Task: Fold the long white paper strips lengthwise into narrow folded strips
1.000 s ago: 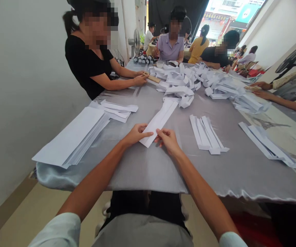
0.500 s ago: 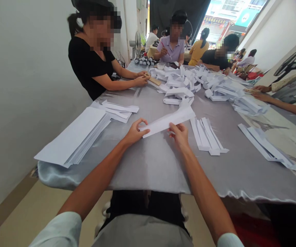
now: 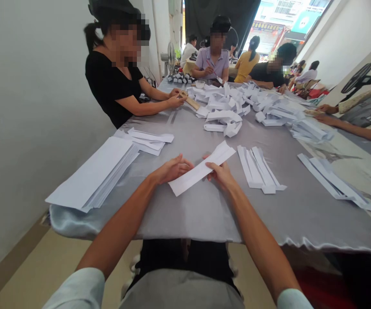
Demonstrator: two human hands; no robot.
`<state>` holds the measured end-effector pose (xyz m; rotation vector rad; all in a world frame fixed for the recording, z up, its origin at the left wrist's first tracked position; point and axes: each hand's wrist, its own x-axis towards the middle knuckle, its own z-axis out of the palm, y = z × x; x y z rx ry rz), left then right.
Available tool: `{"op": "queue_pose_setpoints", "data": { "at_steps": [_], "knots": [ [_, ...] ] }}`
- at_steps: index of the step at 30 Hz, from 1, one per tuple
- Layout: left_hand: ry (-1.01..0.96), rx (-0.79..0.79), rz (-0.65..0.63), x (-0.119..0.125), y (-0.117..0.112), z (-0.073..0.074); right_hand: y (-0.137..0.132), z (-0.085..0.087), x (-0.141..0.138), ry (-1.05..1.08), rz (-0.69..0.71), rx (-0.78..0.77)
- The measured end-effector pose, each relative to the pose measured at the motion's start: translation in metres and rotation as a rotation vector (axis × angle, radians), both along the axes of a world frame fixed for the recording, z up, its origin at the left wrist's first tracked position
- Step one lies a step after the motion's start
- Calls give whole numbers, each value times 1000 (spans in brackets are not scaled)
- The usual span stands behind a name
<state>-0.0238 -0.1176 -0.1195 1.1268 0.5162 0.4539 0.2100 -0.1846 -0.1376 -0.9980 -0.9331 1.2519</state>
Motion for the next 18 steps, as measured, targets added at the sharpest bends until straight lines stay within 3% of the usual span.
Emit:
{"op": "queue_pose_setpoints", "data": {
  "at_steps": [10,18],
  "knots": [
    [101,156,190,6,-2,-10,-8,-2,-16,-75,365,-3],
    [168,336,261,12,-2,-17,-8,-4,-32,-126,140,-57]
  ]
}}
